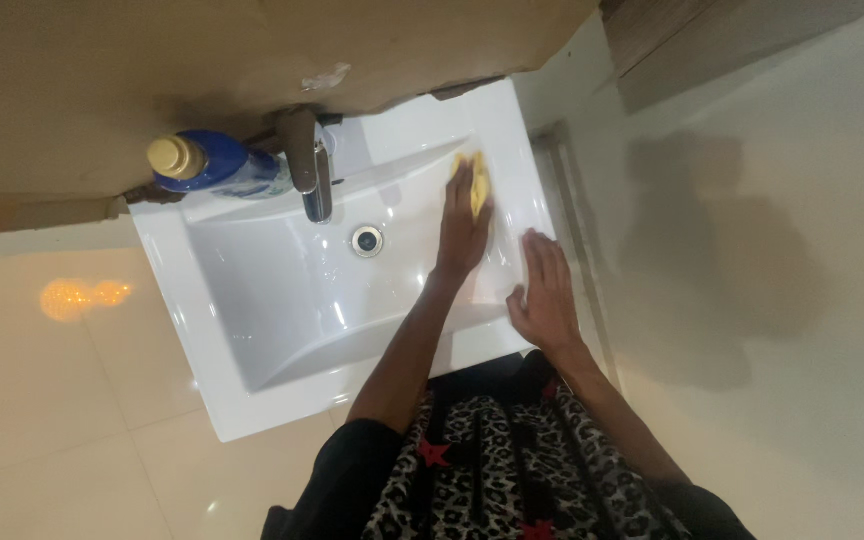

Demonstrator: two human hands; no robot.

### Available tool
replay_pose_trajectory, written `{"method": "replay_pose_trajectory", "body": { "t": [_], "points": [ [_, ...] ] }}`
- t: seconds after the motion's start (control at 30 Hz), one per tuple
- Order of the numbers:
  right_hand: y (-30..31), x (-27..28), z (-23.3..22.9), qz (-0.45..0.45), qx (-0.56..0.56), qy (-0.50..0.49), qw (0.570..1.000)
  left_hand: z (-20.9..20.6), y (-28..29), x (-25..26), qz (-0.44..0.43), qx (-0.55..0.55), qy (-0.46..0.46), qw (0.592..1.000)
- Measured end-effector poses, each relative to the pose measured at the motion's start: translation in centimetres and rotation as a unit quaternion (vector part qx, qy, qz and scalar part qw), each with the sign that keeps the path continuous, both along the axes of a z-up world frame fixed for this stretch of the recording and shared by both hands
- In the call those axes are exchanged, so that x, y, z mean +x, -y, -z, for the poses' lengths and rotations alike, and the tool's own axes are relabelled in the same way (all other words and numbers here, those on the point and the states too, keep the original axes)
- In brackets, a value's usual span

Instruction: The person wipes the interior basin and the upper rim of a white rectangular sink using a yellow cloth.

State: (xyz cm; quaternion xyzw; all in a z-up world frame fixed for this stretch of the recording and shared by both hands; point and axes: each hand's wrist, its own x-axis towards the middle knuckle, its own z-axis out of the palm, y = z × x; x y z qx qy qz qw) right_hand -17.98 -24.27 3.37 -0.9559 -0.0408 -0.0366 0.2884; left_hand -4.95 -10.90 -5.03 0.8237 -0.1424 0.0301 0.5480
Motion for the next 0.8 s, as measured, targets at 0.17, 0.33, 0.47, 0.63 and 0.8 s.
{"method": "replay_pose_trajectory", "body": {
  "t": [0.17,0.33,0.47,0.63,0.8],
  "points": [
    [0.5,-0.5,1.2,0.041,-0.028,0.022,0.999,0.3,-0.4,-4.2,0.043,-0.014,-0.05,0.998],
    [0.6,-1.0,1.2,0.114,-0.025,0.065,0.991,-2.9,-0.2,-7.3,0.084,0.094,0.055,0.99],
    [0.5,-0.6,0.8,0.184,0.028,0.029,0.982,-4.3,0.4,-4.1,0.09,0.153,0.092,0.98],
    [0.7,-1.6,1.2,0.219,-0.027,-0.009,0.975,-4.1,1.5,1.9,0.054,0.18,0.112,0.976],
    [1.9,-2.9,4.2,0.242,-0.023,-0.021,0.97,-4.0,2.8,7.6,0.045,0.236,0.139,0.961]
  ]
}}
